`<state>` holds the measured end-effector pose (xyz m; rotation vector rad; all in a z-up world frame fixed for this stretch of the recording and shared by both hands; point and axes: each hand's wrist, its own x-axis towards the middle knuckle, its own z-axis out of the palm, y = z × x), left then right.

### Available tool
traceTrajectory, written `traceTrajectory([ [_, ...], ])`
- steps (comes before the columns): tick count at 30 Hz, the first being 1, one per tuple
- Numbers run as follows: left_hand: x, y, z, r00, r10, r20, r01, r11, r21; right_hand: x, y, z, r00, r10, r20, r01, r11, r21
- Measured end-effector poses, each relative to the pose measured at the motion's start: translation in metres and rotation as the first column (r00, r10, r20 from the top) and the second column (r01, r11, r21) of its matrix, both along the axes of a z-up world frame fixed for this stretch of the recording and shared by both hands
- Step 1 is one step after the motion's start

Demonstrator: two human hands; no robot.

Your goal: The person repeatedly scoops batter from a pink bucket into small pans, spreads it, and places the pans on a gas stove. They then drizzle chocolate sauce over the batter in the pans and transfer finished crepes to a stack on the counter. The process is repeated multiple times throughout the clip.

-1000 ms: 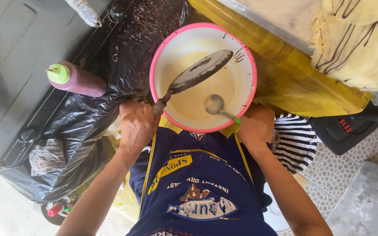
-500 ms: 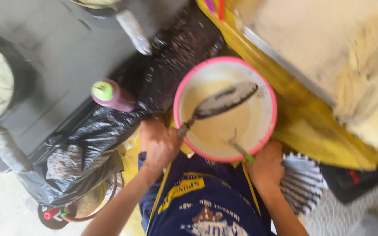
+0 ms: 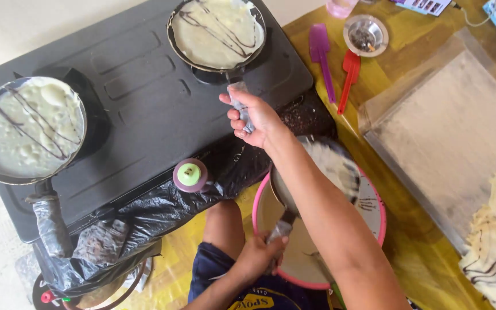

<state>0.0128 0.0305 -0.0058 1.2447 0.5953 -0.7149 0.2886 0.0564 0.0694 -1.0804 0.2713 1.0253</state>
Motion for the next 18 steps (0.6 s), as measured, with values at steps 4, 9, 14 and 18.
traceTrajectory([
  [4,0.075,0.025,0.038,0.958,0.14,0.248,-0.178,0.974,0.138,-0.005,-0.028,0.03,0.998,-0.056,0.005,0.053,0.976,0.21],
  [9,0.18,0.055,0.039,0.786,0.487,0.381,-0.558,0.823,0.101,-0.047,-0.164,0.076,0.979,-0.076,0.187,0.023,0.962,0.271],
  [14,0.24,0.09,0.009,0.62,0.681,0.388,-0.745,0.667,0.021,-0.127,-0.289,0.06,0.929,-0.123,0.35,0.118,0.992,0.035],
  [18,0.246,0.106,0.001,0.629,0.7,0.338,-0.742,0.67,-0.005,-0.202,-0.362,0.017,0.946,-0.278,0.17,0.274,0.961,0.043],
])
